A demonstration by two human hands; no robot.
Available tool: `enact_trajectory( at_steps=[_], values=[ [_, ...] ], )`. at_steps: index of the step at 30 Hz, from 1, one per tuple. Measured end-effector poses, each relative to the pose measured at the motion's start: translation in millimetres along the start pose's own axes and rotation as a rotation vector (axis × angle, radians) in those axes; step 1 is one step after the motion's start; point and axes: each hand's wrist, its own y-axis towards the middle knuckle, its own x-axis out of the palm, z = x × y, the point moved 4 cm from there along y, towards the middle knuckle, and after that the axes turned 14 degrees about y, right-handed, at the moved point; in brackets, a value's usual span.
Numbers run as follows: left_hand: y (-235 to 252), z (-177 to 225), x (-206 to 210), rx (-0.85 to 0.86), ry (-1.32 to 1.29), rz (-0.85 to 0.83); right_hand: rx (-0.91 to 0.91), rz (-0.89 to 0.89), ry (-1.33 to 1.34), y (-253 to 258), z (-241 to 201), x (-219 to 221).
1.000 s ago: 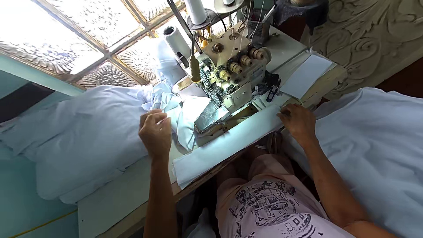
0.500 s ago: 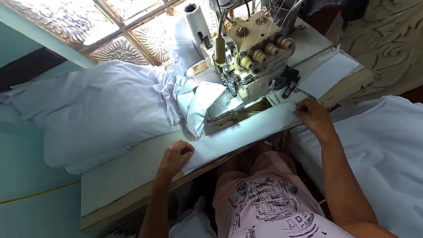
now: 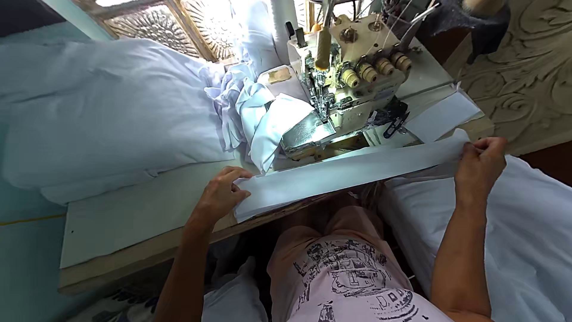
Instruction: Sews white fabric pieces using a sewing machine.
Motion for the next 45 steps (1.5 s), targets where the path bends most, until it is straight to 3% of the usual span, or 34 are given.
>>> enact_trajectory(
  at_steps=[5,8,13,18,20,23,25,27,29,31,33,35,37,39,45],
  values=[
    [-9,-4,3,0.049,-0.041,0.073,0.033,-0.099,0.712,-2,-18,-11],
    [-17,-5,6,0.059,-0.06,0.164,-0.1,-0.143,0.837,-3,-38,-28],
    [-28,-22,10,-0.011,-0.341,0.222,-0.105,-0.125,0.583,-13,-54,-21],
    [-52,-58,-1,-0.089,-0.801,0.326,0.05,-0.483,0.308,-42,-49,41],
    [-69,-71,-19,-0.187,-0.841,0.432,0.091,-0.628,0.235,-59,-53,68],
    [-95,-87,-58,-0.271,-0.777,0.65,0.006,-0.768,0.19,-87,-67,103],
    [-111,-102,-75,-0.203,-0.805,0.763,-0.106,-0.768,0.163,-102,-76,120],
    [-119,-112,-80,0.018,-0.827,0.782,-0.191,-0.73,0.12,-112,-83,129],
    [-104,-87,-84,0.247,-0.779,0.725,-0.222,-0.71,0.097,-116,-85,133],
    [-73,0,-89,0.298,-0.78,0.689,-0.222,-0.718,0.126,-117,-83,132],
    [-42,69,-70,0.396,-0.815,0.523,-0.209,-0.743,0.17,-116,-80,128],
    [-15,103,-31,0.484,-0.794,0.295,-0.24,-0.762,0.224,-117,-77,122],
    [5,128,2,0.477,-0.67,0.131,-0.321,-0.774,0.269,-119,-78,118],
    [19,144,23,0.422,-0.597,0.07,-0.4,-0.774,0.282,-123,-80,116],
    [29,149,26,0.325,-0.548,0.16,-0.603,-0.674,0.307,-135,-92,115]
  ],
)
